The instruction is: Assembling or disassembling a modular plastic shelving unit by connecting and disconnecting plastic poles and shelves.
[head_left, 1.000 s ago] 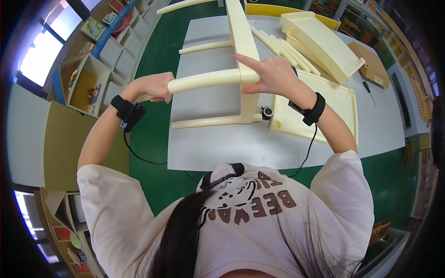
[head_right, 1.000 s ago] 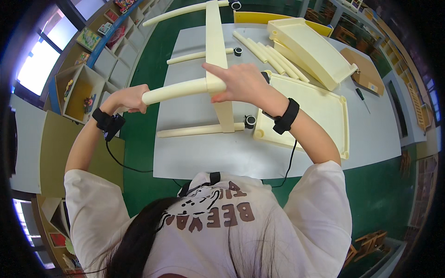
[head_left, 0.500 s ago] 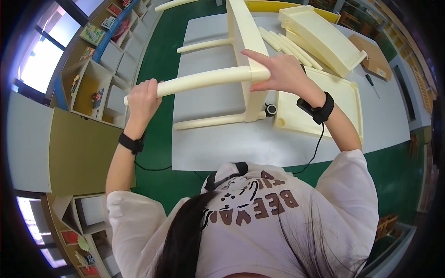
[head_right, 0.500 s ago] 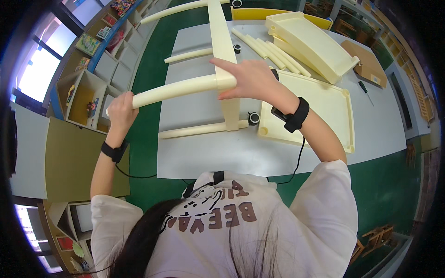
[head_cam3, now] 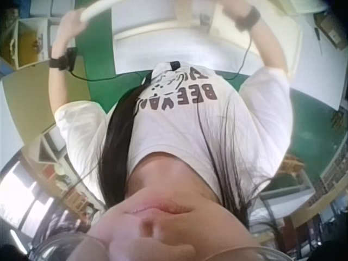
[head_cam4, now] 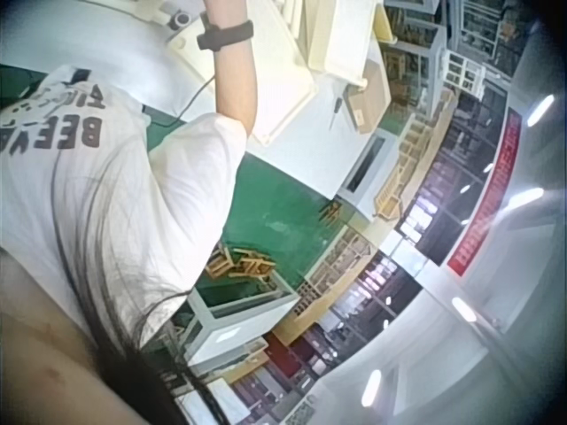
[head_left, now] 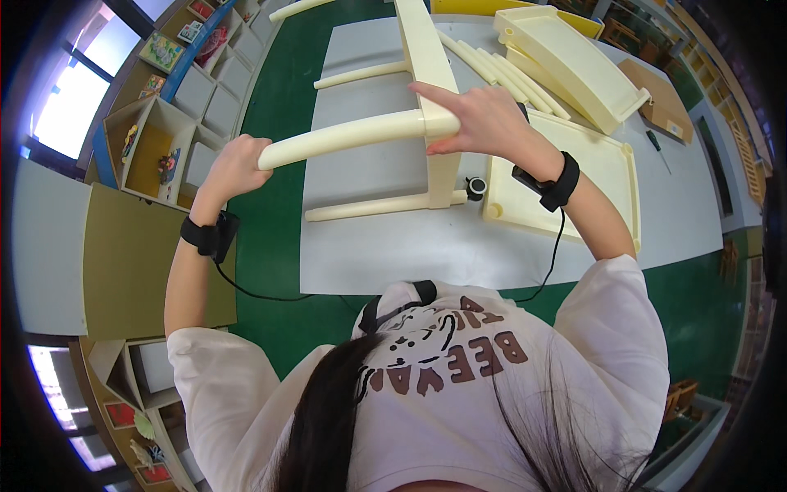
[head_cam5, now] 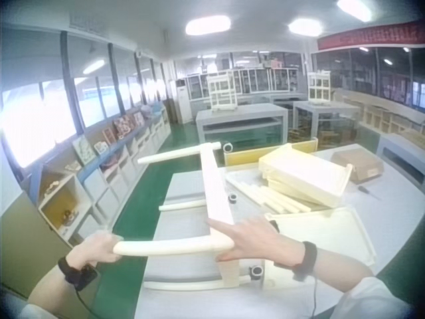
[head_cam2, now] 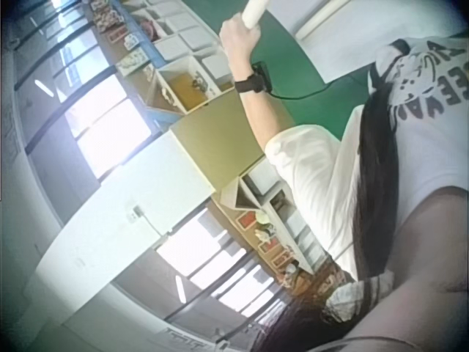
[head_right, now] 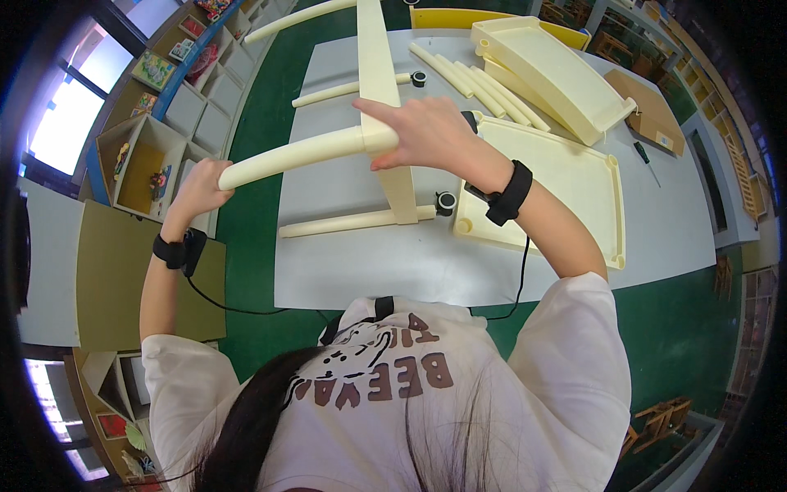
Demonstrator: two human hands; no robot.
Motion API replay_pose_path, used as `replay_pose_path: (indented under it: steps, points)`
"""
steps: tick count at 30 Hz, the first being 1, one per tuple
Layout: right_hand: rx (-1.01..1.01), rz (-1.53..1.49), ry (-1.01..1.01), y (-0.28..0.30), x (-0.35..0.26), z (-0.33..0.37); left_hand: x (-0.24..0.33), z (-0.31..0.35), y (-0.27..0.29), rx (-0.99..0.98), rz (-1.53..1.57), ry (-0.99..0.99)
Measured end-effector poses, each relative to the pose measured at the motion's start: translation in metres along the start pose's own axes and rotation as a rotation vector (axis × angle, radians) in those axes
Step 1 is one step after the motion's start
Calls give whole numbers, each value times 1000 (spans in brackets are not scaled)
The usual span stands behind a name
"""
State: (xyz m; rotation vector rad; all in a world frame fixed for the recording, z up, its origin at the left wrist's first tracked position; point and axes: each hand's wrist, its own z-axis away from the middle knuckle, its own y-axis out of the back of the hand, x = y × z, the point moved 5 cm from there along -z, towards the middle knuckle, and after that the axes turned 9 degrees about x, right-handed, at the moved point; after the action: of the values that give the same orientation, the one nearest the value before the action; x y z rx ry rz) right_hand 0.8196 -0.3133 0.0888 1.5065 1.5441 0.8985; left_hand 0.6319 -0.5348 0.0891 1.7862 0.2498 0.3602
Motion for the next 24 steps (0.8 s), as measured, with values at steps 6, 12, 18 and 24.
replay_pose_path:
  steps: [6, 12, 18, 24]
  points:
    - [0, -26, -7, 4, -4, 0, -11, -2, -10, -209, 169, 14]
    - [-12, -18, -17, 6, -4, 0, -11, -6, -11, -464, 371, 177]
    - [71, -7, 21, 3, -2, 2, -13, -4, -14, -574, 531, 278]
    - [49, -34, 18, 3, -3, 1, -19, 2, -22, -774, 685, 389]
